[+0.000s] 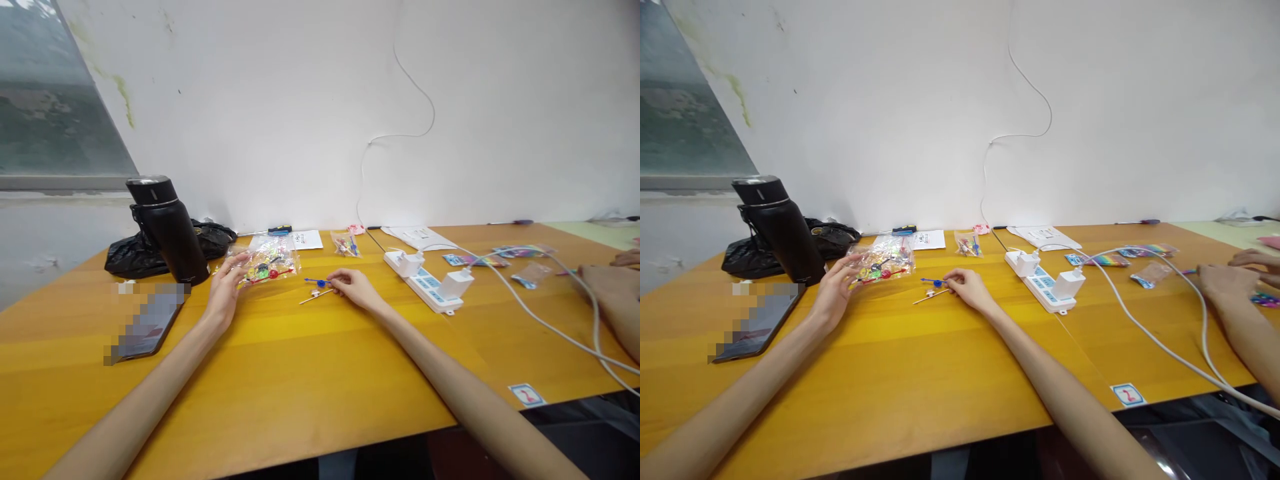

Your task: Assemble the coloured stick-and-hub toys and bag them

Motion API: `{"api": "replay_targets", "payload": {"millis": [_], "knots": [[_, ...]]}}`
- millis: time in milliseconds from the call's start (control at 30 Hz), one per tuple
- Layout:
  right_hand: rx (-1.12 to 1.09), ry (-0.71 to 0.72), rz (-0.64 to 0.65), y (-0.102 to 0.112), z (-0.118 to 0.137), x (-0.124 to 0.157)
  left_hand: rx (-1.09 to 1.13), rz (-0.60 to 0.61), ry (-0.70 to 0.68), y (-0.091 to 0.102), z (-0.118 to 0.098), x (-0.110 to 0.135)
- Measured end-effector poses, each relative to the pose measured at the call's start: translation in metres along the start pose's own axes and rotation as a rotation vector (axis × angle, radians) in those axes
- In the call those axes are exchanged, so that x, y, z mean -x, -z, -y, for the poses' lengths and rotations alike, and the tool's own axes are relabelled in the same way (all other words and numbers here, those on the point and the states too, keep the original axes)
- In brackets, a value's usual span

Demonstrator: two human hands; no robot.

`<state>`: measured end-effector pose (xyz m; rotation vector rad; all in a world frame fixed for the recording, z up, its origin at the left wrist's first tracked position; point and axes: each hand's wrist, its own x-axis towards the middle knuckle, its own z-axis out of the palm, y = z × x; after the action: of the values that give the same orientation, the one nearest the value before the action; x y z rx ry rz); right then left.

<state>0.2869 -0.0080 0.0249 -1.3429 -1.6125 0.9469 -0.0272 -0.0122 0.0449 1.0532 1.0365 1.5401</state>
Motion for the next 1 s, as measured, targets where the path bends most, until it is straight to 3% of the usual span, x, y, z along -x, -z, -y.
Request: {"api": "replay_targets", "payload": {"millis": [100,267,433,533,633,867,1000], "knots": [[0.286,0.183,-0.003,-0.002,0.004,0.005,0.006,0.076,0.022,-0.004,-0.002,0.005],[0.479,0.298,-0.062,-0.002,0.009,0.011,-0.001,0.185,0.023,-0.012,-0.004,0.015],[0.385,0.433,-0.203,-0.002,0.025,0.015,-0.049,0.225,0.018,-0.016,-0.003,0.019],[0.243,0.514,-0.17,-0.005,0.037,0.021,-0.064,0.263,-0.004,-0.018,-0.003,0.02],[0.131,0.495,-0.065,-0.012,0.043,0.025,-0.054,0.32,-0.032,-0.02,-0.004,0.023],[-0.21,0.245,0.167,-0.025,0.04,0.026,-0.105,0.405,-0.086,-0.024,-0.005,0.028],[-0.27,0.236,0.304,-0.023,0.043,0.027,-0.125,0.485,-0.063,-0.024,-0.004,0.03]]}}
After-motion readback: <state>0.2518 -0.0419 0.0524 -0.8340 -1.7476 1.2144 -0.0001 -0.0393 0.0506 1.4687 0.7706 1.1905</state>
